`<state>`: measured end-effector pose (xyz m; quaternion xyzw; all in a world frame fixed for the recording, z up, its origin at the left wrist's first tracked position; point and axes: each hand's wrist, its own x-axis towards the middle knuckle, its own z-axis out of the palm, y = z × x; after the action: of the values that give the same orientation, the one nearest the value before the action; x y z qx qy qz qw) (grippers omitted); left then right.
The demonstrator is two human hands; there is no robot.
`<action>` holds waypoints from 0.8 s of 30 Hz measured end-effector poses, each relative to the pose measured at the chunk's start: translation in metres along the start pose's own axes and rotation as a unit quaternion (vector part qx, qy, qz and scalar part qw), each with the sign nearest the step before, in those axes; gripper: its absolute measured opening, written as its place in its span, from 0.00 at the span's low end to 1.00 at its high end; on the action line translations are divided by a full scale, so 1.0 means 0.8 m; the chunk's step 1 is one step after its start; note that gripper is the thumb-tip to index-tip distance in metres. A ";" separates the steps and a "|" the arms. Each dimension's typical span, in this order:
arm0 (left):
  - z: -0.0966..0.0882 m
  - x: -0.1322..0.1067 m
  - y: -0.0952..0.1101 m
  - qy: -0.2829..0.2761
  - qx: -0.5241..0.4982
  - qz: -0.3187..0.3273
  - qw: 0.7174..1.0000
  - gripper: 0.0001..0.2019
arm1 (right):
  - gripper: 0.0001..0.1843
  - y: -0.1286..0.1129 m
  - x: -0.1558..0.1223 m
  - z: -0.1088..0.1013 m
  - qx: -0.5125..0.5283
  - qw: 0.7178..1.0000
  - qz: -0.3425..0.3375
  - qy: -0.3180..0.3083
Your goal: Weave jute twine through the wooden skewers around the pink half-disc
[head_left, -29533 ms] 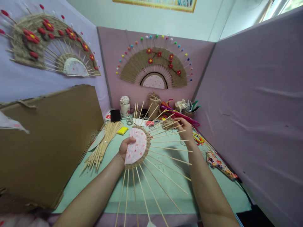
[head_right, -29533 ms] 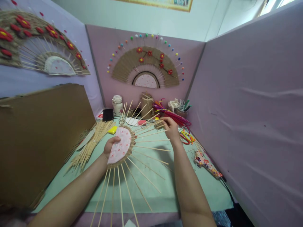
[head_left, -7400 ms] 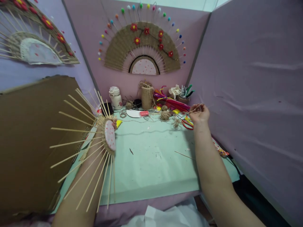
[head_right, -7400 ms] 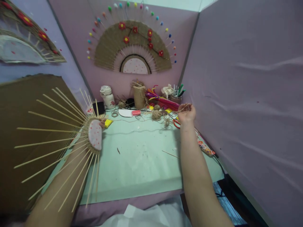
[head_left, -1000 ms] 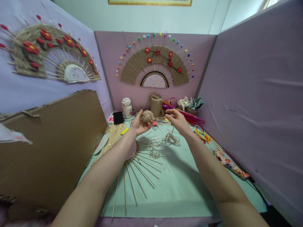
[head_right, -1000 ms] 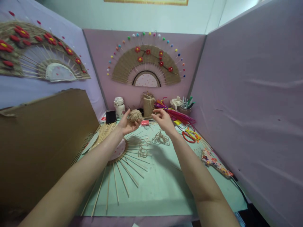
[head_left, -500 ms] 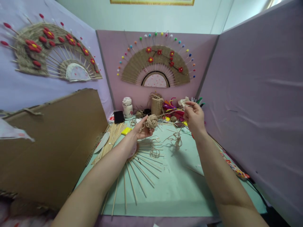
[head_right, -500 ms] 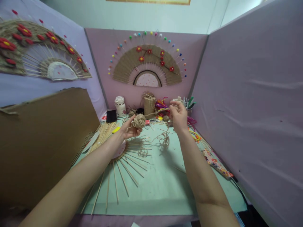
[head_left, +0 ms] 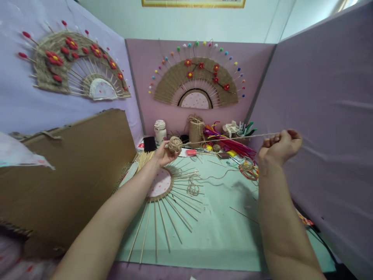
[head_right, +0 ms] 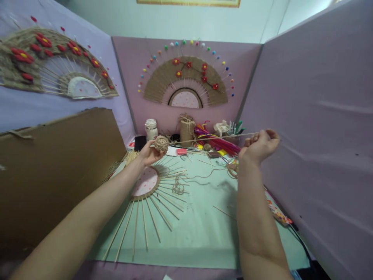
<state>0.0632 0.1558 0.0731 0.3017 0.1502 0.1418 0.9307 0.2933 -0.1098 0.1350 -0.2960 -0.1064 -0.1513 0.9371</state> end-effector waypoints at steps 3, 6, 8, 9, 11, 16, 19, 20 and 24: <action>0.002 -0.002 0.007 -0.014 0.015 -0.001 1.000 0.08 | 0.14 0.011 0.004 -0.007 -0.012 1.000 -0.005 0.026; -0.002 -0.005 0.016 0.002 0.049 -0.004 0.999 0.05 | 0.14 0.018 0.010 -0.014 -0.022 0.998 -0.015 0.055; -0.008 -0.007 0.023 0.042 0.083 -0.002 0.996 0.06 | 0.14 0.018 0.016 -0.018 -0.031 0.997 -0.007 0.074; -0.011 -0.008 0.027 0.064 0.098 0.005 0.993 0.07 | 0.14 0.017 0.018 -0.019 -0.037 0.996 0.000 0.083; -0.017 -0.007 0.034 0.092 0.107 0.029 0.990 0.09 | 0.14 0.014 0.021 -0.019 -0.047 0.994 0.008 0.099; -0.028 0.006 0.056 0.180 0.033 0.148 0.972 0.06 | 0.15 0.014 0.032 -0.024 -0.067 0.991 -0.007 0.115; -0.035 0.011 0.079 0.284 -0.013 0.243 0.927 0.10 | 0.15 0.018 0.047 -0.033 -0.089 0.987 -0.027 0.130; -0.037 0.011 0.087 0.304 -0.018 0.258 0.917 0.11 | 0.15 0.020 0.052 -0.036 -0.094 0.985 -0.033 0.138; -0.036 0.007 0.114 0.328 -0.026 0.282 0.901 0.14 | 0.15 0.030 0.060 -0.038 -0.132 0.981 -0.022 0.139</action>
<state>0.0424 0.2437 0.1047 0.2437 0.3517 0.4932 0.7575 0.3497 -0.1193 0.1117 -0.3905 0.0388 -0.2244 0.8920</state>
